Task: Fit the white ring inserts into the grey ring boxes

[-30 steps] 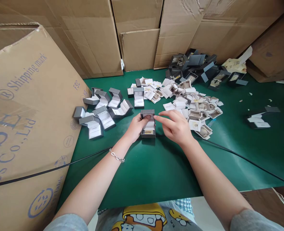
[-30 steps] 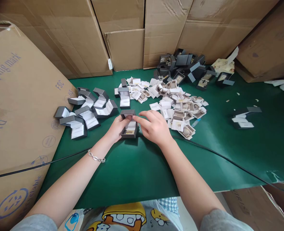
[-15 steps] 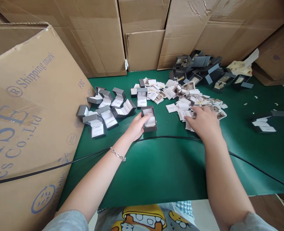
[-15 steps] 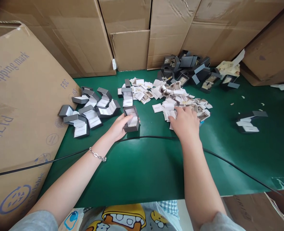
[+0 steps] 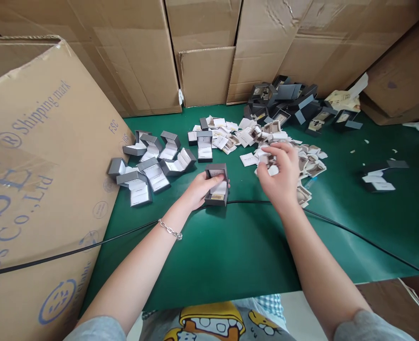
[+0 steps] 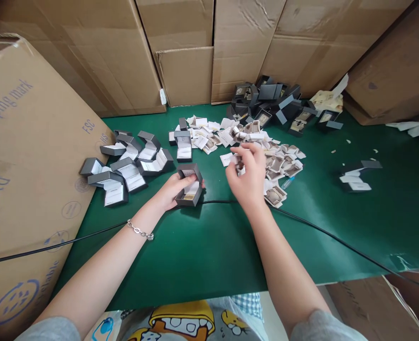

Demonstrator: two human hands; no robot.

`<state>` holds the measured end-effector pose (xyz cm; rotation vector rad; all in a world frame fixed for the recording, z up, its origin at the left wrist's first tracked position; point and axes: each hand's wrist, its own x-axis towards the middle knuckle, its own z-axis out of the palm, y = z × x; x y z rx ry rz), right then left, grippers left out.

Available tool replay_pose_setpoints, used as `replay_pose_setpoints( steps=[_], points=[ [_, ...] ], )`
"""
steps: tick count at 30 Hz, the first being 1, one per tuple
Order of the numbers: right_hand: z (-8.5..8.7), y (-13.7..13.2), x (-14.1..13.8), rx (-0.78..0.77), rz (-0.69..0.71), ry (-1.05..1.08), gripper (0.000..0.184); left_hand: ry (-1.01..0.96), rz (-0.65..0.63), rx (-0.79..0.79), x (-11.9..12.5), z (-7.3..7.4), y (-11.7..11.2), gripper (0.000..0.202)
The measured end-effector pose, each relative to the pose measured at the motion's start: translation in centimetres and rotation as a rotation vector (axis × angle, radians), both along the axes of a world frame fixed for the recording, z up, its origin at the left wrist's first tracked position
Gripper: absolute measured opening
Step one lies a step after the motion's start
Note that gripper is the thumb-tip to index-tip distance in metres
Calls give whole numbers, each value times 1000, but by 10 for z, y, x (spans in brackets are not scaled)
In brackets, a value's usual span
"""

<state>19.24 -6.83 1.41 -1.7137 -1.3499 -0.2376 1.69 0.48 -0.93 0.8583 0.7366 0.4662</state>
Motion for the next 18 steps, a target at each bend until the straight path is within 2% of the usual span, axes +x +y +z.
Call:
replay_pose_setpoints(
  steps=[4,6,12,15,18],
  points=[
    [-7,-1,-35,-72,276,342,23,-8,-144,30,-4,-3,2,46],
    [-12,-2,-47,-120,349,485,22,-14,-176,63,-7,-6,3,46],
    [-18,-4,-54,-190,409,643,26,-77,-178,61,-9,-15,5,48],
    [-21,-3,-52,-147,405,628,30,-85,-145,52,-8,-13,4,50],
    [-22,-2,-51,-141,362,527,29,-95,-83,33,-7,-11,3,48]
  ],
)
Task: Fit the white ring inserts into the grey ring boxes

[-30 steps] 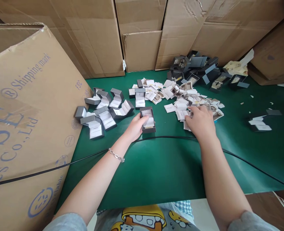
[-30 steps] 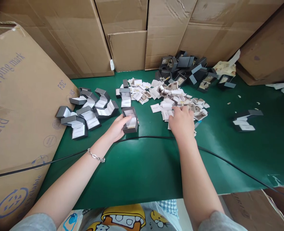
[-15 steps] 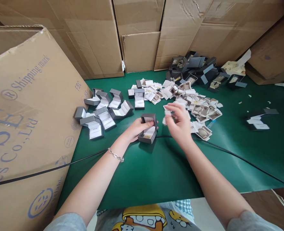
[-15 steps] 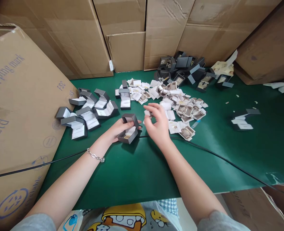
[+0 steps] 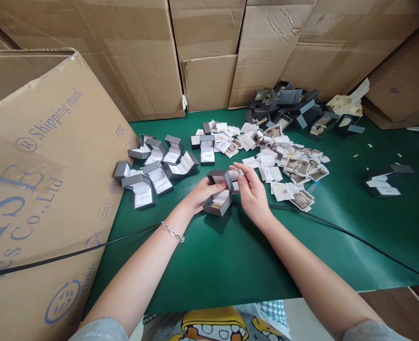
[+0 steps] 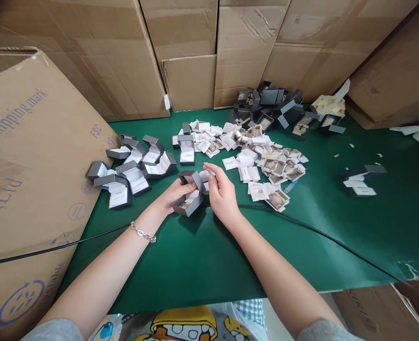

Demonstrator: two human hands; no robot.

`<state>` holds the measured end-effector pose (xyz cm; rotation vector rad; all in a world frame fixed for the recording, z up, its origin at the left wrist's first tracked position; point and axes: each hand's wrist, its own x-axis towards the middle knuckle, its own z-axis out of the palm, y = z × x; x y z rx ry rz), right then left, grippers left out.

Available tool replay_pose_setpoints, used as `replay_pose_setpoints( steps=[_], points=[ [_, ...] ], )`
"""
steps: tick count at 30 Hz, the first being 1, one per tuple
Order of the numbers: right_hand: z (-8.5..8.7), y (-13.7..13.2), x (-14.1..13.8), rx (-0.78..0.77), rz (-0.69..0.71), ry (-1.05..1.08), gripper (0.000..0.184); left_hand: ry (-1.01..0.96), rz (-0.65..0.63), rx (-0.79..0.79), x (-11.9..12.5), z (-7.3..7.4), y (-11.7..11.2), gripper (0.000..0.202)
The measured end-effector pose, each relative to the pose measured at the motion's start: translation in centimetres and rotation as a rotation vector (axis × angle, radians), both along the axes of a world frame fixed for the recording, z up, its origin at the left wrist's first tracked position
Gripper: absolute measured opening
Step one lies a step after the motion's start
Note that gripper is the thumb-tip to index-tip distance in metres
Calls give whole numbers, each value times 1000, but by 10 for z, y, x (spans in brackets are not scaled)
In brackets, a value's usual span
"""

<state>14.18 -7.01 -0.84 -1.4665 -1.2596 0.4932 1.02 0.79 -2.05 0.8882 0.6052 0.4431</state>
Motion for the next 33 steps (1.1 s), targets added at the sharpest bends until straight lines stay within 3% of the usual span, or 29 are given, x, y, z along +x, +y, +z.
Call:
replay_pose_setpoints(
  steps=[6,11,24,28,33],
  points=[
    [0,3,9,60,-19,-430,32,-54,134,-81,2,2,1,41],
    [-2,3,15,28,1,-702,36,-72,153,-102,2,1,3,37],
    [7,-2,19,-123,286,-463,47,-75,119,-96,-1,1,2,39],
    [5,-1,19,-122,236,-443,43,-61,103,-86,0,1,2,40],
    [6,3,23,-27,-37,-412,39,-18,176,-96,3,1,-1,34]
  ],
)
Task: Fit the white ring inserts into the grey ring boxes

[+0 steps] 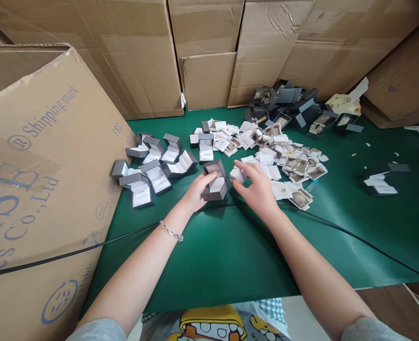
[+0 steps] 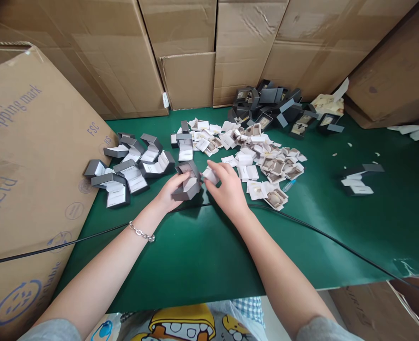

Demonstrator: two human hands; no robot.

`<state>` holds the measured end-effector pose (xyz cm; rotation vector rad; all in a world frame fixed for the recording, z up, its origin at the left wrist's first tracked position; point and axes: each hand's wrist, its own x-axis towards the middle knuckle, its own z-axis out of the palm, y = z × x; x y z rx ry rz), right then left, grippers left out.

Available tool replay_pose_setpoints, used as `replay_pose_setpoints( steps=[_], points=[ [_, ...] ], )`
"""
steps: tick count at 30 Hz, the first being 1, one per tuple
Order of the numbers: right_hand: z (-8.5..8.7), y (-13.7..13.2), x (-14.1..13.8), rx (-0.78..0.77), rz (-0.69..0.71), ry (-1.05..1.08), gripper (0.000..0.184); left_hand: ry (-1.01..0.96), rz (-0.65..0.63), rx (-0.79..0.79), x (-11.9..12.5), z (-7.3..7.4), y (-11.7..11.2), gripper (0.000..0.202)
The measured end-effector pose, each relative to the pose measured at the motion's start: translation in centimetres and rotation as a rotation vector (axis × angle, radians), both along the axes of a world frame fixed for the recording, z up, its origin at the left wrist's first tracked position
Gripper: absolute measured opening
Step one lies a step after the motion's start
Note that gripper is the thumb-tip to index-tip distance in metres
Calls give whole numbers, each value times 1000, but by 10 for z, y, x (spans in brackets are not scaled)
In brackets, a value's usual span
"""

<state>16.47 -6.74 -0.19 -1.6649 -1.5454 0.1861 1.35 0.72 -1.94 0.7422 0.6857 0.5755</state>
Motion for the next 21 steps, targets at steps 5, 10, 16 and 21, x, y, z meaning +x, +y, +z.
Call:
replay_pose_setpoints(
  steps=[5,10,16,21],
  points=[
    [6,-3,-1,154,-54,156,39,128,69,95,6,-2,-4,36],
    [4,-8,-21,114,104,438,44,171,111,270,8,-8,-6,34],
    [3,-8,-32,-103,274,588,36,159,165,321,7,-8,-8,31],
    [-3,-1,-24,-80,104,618,37,169,183,342,11,1,-13,33]
  ],
)
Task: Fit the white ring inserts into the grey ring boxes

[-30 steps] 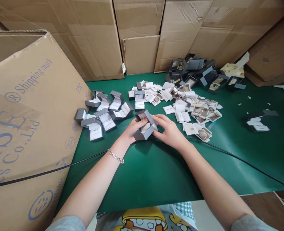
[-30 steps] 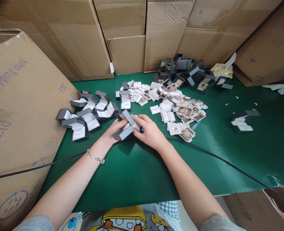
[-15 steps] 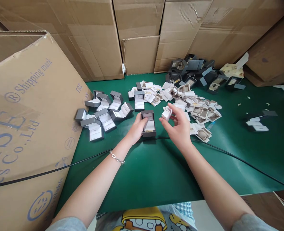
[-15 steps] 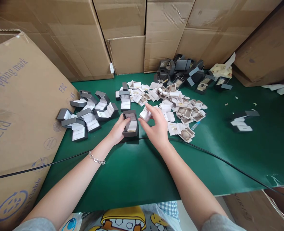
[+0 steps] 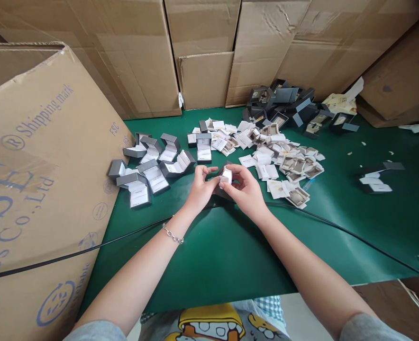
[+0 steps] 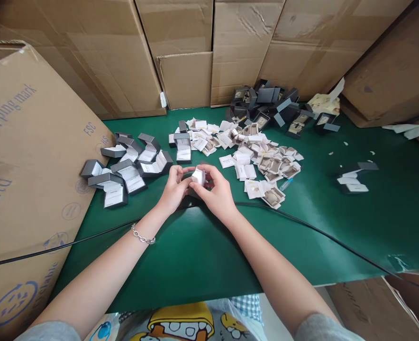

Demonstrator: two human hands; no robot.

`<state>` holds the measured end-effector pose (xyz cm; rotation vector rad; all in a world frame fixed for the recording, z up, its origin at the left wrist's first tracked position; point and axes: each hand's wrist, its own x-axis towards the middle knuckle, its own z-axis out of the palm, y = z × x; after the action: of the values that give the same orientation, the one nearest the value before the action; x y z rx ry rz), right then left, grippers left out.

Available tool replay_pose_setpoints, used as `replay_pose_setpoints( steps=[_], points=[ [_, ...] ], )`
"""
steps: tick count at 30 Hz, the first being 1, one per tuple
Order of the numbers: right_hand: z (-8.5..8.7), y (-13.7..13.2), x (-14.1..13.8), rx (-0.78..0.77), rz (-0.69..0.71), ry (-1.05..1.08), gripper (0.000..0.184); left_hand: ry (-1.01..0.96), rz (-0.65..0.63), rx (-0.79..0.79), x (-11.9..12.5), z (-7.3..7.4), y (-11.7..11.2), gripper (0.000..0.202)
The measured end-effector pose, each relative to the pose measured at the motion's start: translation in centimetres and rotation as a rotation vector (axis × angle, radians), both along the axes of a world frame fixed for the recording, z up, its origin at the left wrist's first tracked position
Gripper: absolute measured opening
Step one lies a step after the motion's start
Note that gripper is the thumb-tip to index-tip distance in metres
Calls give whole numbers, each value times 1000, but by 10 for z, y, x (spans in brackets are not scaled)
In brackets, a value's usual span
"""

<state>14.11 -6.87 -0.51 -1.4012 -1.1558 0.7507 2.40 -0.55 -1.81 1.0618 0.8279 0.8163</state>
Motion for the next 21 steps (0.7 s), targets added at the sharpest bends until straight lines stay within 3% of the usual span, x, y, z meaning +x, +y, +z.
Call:
replay_pose_setpoints(
  steps=[6,12,15,18,21],
  points=[
    [-4,2,1,-14,-84,21,39,67,-88,39,-3,1,0,11],
    [-8,0,-1,41,-50,-85,37,93,-154,195,-5,-3,-4,35],
    [-7,0,0,52,-62,-166,34,141,-128,276,-4,-3,-5,36],
    [-7,1,0,74,-70,-262,32,108,-118,225,-3,-4,-3,28],
    [-8,0,0,119,-57,-336,31,37,-179,76,-3,-5,1,35]
  ],
)
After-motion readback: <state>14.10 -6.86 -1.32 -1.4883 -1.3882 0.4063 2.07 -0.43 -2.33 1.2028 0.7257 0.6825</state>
